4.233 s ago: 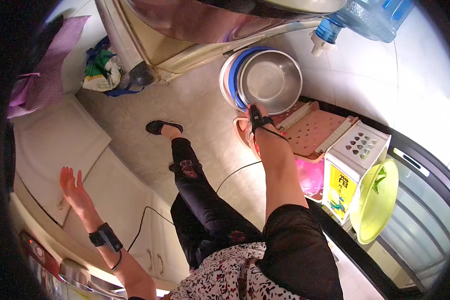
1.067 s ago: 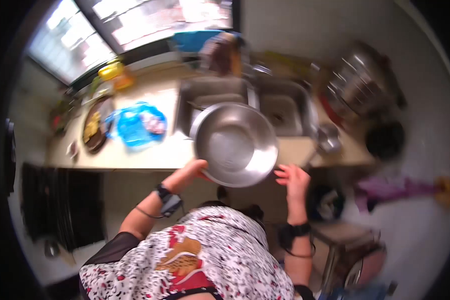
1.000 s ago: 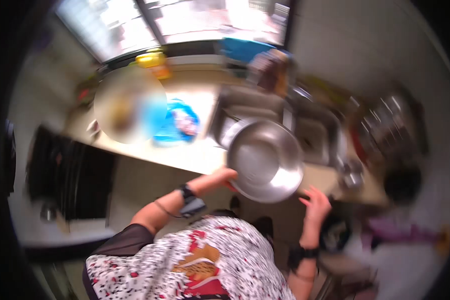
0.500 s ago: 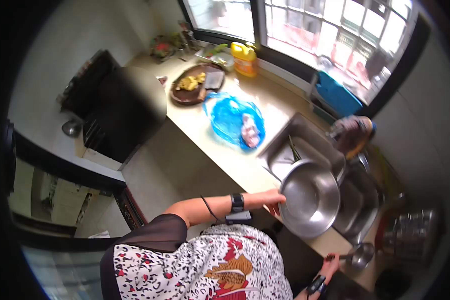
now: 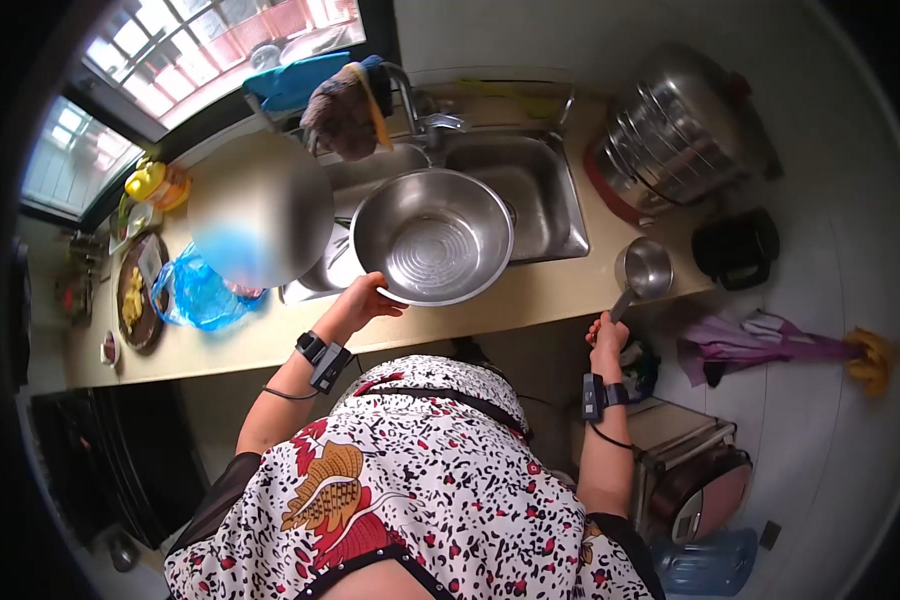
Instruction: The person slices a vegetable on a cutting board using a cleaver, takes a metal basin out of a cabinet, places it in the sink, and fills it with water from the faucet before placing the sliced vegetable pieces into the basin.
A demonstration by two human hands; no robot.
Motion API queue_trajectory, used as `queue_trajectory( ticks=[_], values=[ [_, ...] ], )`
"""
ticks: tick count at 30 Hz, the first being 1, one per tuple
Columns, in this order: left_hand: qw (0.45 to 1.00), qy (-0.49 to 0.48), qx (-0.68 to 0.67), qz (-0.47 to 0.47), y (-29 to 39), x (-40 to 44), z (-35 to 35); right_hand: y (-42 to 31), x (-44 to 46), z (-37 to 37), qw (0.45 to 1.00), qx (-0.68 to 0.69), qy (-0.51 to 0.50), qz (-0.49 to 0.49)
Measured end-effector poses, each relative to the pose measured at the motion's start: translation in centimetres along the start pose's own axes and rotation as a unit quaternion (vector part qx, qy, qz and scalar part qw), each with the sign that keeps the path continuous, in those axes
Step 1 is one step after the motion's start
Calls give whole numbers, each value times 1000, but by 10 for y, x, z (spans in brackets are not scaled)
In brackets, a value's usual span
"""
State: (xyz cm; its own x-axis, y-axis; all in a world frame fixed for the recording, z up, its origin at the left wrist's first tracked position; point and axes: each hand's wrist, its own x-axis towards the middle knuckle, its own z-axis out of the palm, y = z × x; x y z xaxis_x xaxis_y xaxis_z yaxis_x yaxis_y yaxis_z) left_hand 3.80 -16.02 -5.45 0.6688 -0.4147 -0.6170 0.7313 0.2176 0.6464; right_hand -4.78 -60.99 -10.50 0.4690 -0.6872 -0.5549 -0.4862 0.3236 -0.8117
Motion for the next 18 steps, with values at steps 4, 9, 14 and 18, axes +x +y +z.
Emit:
queue_trajectory(
  ticks=[4, 9, 14, 18],
  values=[
    [999, -10, 26, -23, 15, 25, 10, -14, 21, -17, 999, 2, -24, -25],
    [998, -15, 60, -26, 29, 47, 22, -24, 38, -14, 1000, -8, -21, -16],
    [998, -22, 50, -29, 33, 65, 34, -30, 45, -3, 887, -341, 190, -244],
    [998, -26, 57, -31, 33, 75, 46, -75, 13, 30, 796, -327, 208, -464]
  ],
)
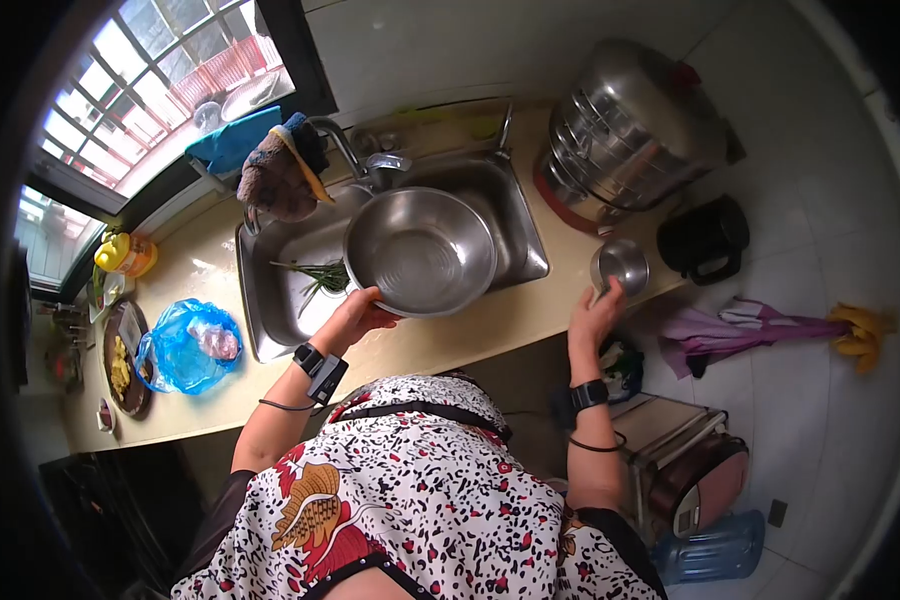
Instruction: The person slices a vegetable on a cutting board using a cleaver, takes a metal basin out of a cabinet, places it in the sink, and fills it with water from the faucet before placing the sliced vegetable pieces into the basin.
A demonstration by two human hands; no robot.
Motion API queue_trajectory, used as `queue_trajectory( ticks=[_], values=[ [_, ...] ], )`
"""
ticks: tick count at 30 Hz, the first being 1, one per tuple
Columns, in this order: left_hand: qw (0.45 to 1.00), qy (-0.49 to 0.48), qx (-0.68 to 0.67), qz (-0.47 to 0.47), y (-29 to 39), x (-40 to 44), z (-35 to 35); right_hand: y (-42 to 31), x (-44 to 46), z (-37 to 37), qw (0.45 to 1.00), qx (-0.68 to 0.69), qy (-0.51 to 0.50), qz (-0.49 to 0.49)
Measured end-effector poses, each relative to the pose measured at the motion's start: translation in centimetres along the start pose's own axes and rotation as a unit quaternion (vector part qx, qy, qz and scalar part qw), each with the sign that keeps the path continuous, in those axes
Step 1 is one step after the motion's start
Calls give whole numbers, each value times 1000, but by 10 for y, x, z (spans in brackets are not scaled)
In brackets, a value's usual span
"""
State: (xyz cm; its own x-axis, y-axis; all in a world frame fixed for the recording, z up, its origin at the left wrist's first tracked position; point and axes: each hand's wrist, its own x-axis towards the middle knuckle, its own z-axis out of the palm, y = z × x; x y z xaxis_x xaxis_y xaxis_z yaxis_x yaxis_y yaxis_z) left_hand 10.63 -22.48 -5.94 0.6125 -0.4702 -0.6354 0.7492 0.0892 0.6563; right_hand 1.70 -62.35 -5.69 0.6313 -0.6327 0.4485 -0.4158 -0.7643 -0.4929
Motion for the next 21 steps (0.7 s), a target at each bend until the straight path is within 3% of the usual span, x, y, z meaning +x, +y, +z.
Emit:
queue_trajectory(
  ticks=[4, 6, 15, 21],
  values=[
    [1000, -26, 12, 2, 5, 10, 12, -42, 17, 64, 958, 268, -98, -29],
    [1000, -27, 14, -1, 9, 15, 17, -74, 28, 96, 927, 319, -197, 23],
    [1000, -12, 8, 11, 11, 44, 10, -114, 108, 236, 924, 172, -342, -22],
    [1000, 0, 19, -6, 11, 57, 7, -114, 128, 279, 921, 226, -317, -30]
  ],
)
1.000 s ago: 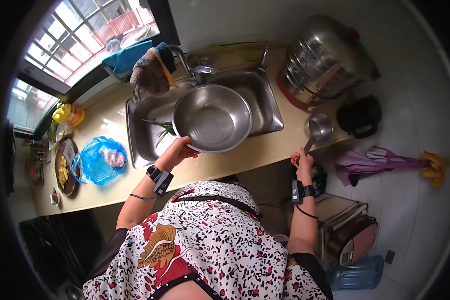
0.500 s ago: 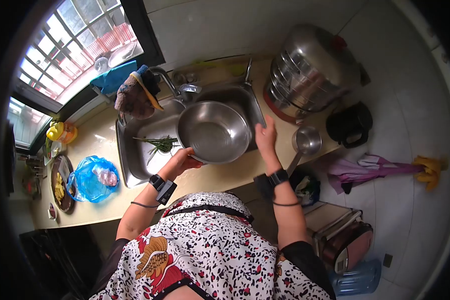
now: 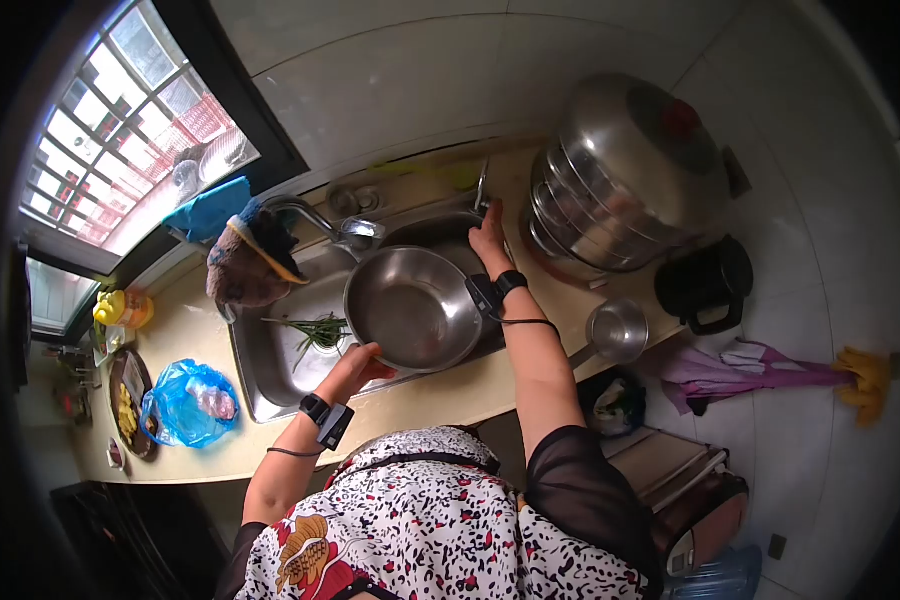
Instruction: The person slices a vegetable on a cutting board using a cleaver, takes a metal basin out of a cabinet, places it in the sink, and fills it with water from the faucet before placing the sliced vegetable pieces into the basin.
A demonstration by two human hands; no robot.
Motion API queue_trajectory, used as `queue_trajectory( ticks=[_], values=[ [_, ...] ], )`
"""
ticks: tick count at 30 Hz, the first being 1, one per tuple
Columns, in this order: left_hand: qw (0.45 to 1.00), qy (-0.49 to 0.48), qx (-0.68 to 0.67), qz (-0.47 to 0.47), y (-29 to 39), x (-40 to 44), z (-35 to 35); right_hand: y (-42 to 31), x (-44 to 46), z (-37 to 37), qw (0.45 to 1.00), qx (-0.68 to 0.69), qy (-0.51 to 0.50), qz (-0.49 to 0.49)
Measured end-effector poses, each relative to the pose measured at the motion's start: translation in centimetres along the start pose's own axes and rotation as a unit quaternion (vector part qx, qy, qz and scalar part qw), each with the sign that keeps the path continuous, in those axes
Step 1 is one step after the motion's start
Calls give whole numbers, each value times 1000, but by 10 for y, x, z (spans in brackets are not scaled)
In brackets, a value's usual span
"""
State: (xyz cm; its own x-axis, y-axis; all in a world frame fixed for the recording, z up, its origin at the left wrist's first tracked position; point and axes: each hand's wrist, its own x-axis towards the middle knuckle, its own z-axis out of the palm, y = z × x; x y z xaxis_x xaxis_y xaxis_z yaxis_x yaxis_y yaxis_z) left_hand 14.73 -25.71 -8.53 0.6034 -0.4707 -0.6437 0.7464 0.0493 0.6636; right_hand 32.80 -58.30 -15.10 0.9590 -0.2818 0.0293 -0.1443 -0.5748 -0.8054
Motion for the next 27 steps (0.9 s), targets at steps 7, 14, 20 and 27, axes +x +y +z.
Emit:
queue_trajectory(
  ticks=[7, 14, 20, 27],
  values=[
    [1000, 23, -9, -10, 4, 14, 3, 30, 29, 17, 998, 24, 50, -18],
    [1000, 9, -24, -2, -1, 37, 4, 14, -9, -1, 996, -60, 21, -62],
    [999, -8, -36, -31, -9, 55, 1, 11, -44, -7, 996, -73, 13, 48],
    [990, 0, -104, -96, -4, 53, 2, -35, -139, -31, 946, -278, 36, 165]
  ],
)
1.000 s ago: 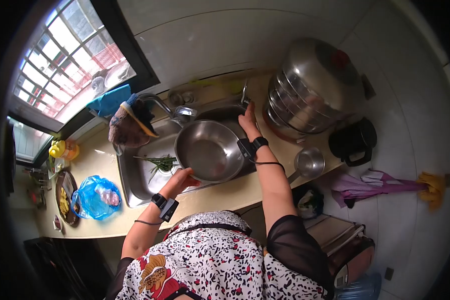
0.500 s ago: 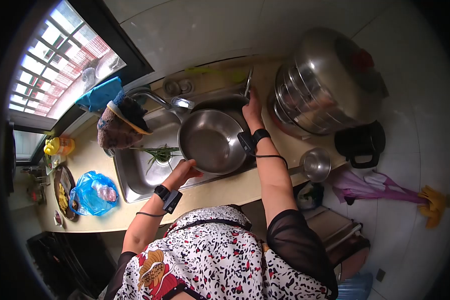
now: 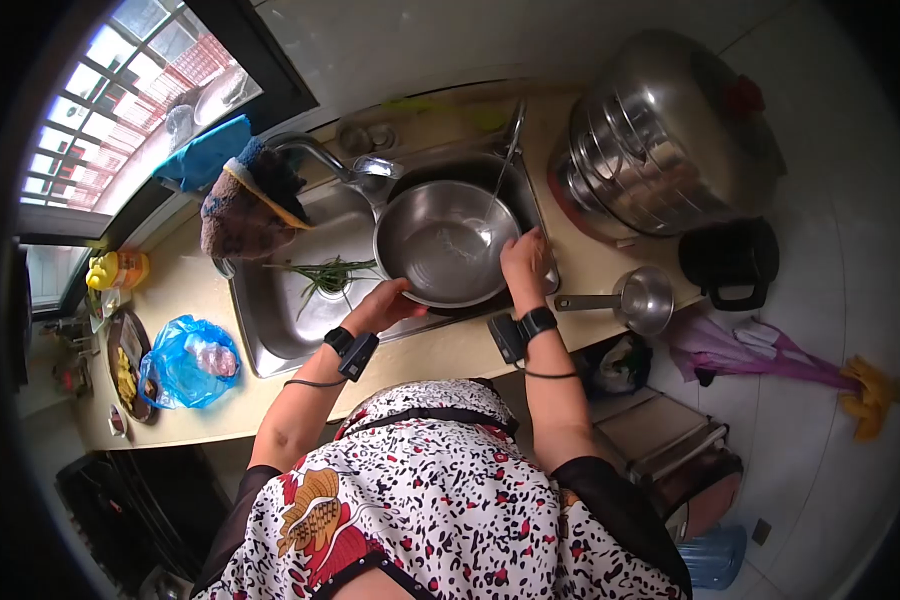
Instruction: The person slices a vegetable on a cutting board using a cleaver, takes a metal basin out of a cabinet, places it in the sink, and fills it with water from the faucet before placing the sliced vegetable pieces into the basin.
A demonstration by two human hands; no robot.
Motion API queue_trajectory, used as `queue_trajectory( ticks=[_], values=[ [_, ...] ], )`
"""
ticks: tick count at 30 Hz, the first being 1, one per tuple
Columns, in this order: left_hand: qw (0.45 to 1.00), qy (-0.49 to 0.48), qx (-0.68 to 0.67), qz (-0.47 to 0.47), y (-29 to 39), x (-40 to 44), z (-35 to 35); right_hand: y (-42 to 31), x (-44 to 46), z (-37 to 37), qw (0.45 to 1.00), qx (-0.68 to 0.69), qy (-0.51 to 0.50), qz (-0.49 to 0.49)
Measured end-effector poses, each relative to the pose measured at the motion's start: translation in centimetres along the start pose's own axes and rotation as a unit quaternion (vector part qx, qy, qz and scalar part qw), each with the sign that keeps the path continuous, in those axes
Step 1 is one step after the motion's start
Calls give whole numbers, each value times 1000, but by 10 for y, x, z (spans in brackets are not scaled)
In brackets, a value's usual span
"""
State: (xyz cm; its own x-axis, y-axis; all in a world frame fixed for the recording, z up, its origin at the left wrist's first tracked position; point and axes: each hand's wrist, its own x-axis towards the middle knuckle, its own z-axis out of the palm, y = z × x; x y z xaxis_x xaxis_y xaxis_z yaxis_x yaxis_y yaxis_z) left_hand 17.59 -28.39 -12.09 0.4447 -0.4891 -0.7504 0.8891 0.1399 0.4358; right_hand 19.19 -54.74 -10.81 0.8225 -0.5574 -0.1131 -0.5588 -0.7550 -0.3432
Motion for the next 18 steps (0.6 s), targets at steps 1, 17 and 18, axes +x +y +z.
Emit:
queue_trajectory(
  ticks=[1, 17, 18],
  values=[
    [1000, 13, -9, -19, -1, 2, -2, 4, -9, 0, 999, 1, -28, 14],
    [984, 104, 89, 113, -18, 18, -14, 95, -4, 64, 969, 246, 23, 7],
    [968, 153, 119, 159, -14, 14, -14, 96, -1, 65, 961, 276, 22, 10]
  ],
)
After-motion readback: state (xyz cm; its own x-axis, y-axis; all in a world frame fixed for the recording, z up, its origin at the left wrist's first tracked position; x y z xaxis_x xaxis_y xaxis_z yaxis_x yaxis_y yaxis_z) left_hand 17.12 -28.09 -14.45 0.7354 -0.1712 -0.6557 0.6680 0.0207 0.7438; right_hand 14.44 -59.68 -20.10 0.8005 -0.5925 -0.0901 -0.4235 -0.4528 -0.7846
